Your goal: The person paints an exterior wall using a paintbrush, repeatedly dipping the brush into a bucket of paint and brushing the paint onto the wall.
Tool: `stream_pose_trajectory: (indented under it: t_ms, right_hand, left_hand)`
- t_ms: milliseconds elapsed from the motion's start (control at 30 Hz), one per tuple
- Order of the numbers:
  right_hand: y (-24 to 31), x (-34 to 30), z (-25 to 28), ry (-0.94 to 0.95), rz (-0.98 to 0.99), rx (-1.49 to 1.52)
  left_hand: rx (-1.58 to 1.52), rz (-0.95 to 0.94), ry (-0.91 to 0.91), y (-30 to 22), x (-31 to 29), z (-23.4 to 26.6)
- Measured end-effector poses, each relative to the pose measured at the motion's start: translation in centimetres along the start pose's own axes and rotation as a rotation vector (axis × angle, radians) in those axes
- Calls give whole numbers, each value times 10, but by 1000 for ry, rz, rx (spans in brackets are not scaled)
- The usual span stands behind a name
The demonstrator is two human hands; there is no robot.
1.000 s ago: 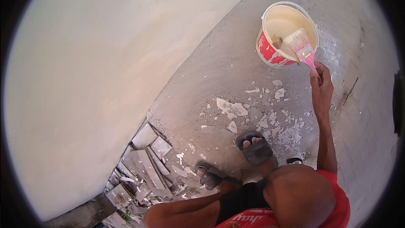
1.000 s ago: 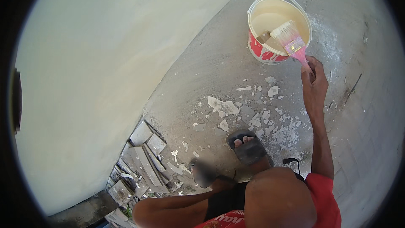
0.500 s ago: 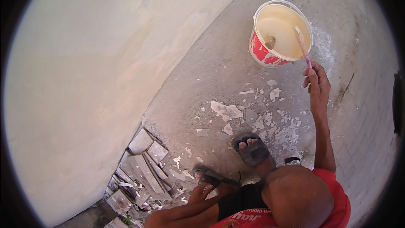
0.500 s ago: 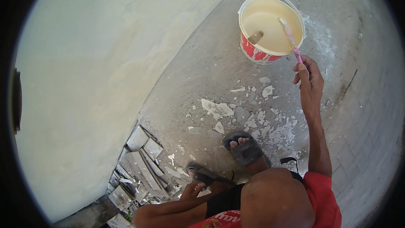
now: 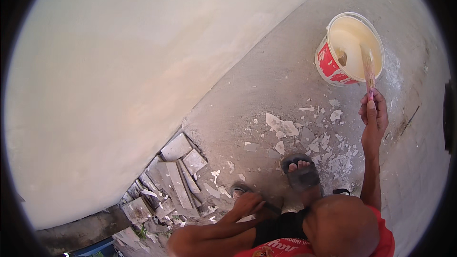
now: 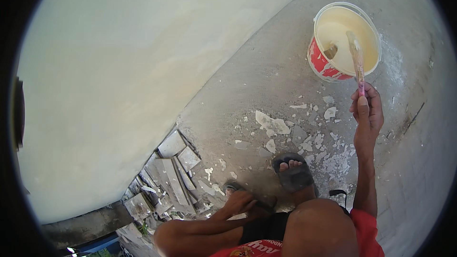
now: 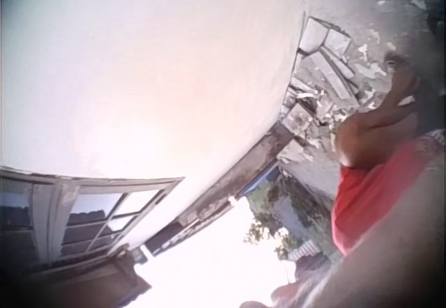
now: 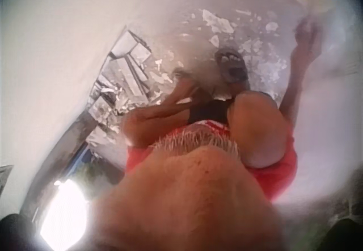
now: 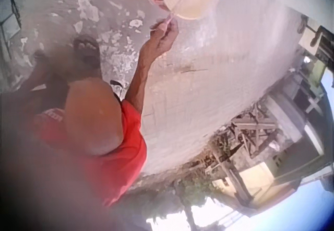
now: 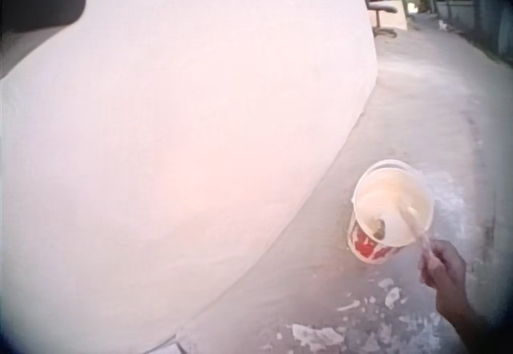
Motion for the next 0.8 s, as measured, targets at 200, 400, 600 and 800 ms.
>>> stream_pose_trajectory:
  t_ms: [200, 400, 600, 800]
  right_hand:
    - [8, -13, -122, 316, -98, 185]
    - [-33, 34, -223, 260, -31, 247]
    - [-45, 47, -260, 72, 152, 118]
    - [-19, -34, -309, 316, 431, 40]
  left_hand:
    - [32, 48, 78, 7, 9, -7]
    - [-10, 62, 40, 4, 20, -12]
    - [-8, 70, 34, 2, 21, -10]
    - [0, 95, 25, 8, 15, -7]
Point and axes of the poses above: each hand's wrist, its own x-axis towards the middle knuckle, its own z-axis out of the back of the hand, y = z × x, the point moved 5 cm from there along x, towards the middle knuckle, and after that the axes turned 3 degrees about x, right-handed, at the moved point
